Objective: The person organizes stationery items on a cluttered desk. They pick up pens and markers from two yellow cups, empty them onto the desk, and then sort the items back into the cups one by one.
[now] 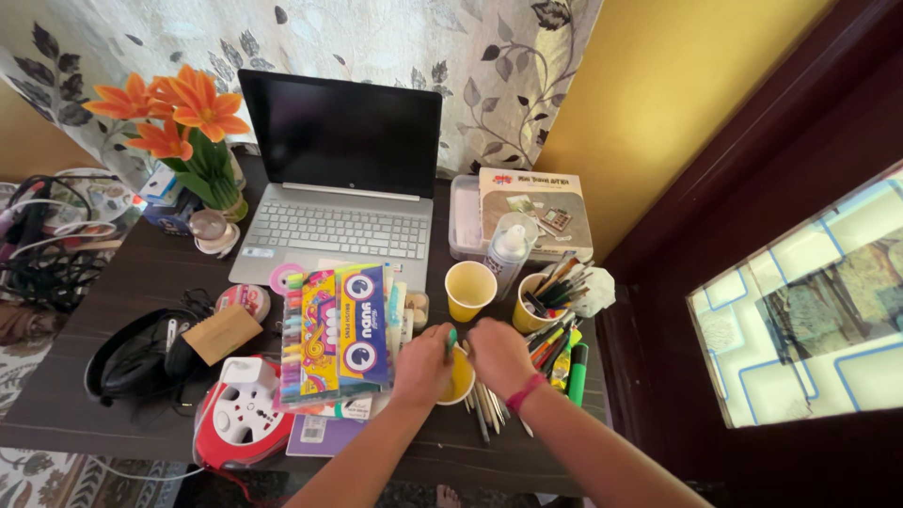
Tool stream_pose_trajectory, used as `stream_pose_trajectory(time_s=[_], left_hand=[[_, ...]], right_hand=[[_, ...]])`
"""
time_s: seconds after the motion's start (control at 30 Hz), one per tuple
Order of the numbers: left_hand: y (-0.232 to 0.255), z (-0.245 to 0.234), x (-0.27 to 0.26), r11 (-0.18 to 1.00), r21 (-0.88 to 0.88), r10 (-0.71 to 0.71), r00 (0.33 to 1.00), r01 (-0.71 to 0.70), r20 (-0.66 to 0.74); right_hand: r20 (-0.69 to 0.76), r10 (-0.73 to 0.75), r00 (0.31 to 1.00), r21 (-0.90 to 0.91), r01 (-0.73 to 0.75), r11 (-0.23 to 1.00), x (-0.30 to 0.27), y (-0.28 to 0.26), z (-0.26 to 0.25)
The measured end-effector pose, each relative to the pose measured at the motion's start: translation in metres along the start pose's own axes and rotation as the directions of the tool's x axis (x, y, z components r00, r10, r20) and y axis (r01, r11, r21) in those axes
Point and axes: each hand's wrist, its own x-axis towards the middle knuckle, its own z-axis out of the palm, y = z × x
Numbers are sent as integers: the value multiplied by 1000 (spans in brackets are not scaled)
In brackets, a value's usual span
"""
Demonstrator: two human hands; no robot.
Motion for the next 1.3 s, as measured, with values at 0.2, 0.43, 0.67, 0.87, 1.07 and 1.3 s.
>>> stream_pose_trajectory(time_s=[0.2,0.43,0.67,0.87,1.07,1.3], left_hand=[[0,-3,1,1000,6,-1,998,1,69],[-6,1,0,999,-26,45,999,-45,-4],[-2,-5,-3,999,-11,53,998,-52,32],[0,-6,-4,999,-4,51,999,-51,17],[2,-10,-7,998,-62,35,999,-33,19],[12,-10,-18,994,-101,30,999,-31,-16]], right_hand=[[340,-401,851,1,425,905,-7,17,38],[463,-312,830,-97,397,913,-3,0,63],[372,-208,905,-108,265,958,0,5,43],[176,-225,958,30,223,974,0,14,25],[-79,-170,982,33,173,984,-14,2,21],[-231,-240,943,148,277,949,-14,9,29]])
